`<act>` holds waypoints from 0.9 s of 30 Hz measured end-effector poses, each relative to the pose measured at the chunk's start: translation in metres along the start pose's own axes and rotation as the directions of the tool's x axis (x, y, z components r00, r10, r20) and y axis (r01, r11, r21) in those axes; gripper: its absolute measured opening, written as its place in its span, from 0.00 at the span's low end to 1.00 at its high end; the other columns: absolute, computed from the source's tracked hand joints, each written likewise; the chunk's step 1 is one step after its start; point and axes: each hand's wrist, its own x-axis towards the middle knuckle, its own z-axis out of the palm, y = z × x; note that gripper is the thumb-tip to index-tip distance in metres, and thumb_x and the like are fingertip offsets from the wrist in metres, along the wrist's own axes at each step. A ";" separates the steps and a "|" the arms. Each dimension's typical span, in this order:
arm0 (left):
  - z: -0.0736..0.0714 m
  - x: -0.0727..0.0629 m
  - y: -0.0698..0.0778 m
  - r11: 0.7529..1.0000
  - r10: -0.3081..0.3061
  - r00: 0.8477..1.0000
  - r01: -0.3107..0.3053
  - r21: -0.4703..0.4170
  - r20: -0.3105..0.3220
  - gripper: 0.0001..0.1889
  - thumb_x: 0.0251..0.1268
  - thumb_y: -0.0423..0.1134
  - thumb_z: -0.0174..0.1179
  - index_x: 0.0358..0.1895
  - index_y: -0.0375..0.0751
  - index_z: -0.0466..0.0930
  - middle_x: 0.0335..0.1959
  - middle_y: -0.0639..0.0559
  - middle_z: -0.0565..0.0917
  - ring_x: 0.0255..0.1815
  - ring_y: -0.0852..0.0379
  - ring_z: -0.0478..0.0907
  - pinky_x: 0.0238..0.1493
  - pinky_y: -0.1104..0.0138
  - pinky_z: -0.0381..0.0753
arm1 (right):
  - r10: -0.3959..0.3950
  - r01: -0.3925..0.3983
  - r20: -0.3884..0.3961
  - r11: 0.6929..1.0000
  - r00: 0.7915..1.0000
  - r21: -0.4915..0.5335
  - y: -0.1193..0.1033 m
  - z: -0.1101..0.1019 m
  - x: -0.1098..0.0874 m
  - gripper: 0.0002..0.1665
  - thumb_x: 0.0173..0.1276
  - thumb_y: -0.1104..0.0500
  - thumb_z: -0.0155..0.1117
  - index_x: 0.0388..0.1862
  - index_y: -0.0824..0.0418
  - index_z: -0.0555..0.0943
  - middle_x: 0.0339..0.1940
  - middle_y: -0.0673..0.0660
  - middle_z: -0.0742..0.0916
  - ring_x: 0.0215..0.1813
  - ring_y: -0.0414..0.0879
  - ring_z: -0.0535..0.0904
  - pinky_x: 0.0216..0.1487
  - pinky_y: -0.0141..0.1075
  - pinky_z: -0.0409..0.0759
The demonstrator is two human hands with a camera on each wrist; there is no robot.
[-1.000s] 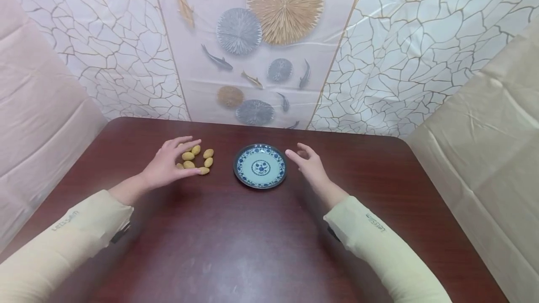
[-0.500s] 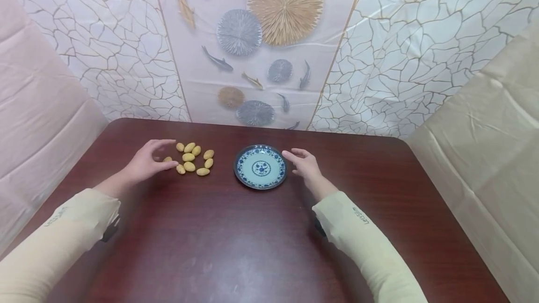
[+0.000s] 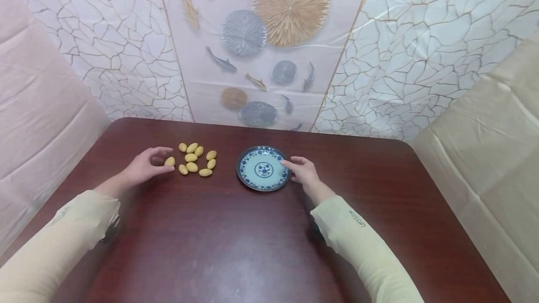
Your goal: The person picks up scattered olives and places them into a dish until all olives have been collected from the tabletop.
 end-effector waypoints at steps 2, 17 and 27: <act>0.001 0.001 0.000 1.000 0.013 1.000 -0.013 0.006 0.005 0.30 0.58 0.39 0.64 0.63 0.33 0.66 0.58 0.32 0.72 0.55 0.36 0.73 0.58 0.47 0.70 | -0.002 0.002 0.000 1.000 1.000 -0.014 0.000 -0.001 0.000 0.36 0.67 0.51 0.59 0.70 0.61 0.61 0.69 0.62 0.68 0.65 0.54 0.66 0.60 0.41 0.73; 0.005 0.005 -0.005 0.999 0.016 1.000 -0.015 0.048 -0.019 0.21 0.58 0.33 0.63 0.56 0.32 0.75 0.47 0.37 0.80 0.45 0.46 0.77 0.47 0.59 0.73 | -0.016 0.016 0.005 0.993 1.000 -0.120 0.000 0.001 0.003 0.33 0.65 0.66 0.58 0.69 0.64 0.63 0.65 0.66 0.72 0.44 0.42 0.74 0.40 0.27 0.75; 0.004 0.004 -0.004 0.999 -0.020 1.000 0.021 0.037 -0.010 0.21 0.59 0.34 0.62 0.56 0.33 0.75 0.45 0.37 0.80 0.43 0.47 0.77 0.44 0.62 0.74 | -0.019 0.018 -0.001 0.991 1.000 -0.130 0.005 0.002 0.008 0.33 0.65 0.70 0.57 0.69 0.63 0.63 0.61 0.66 0.73 0.43 0.43 0.74 0.41 0.28 0.77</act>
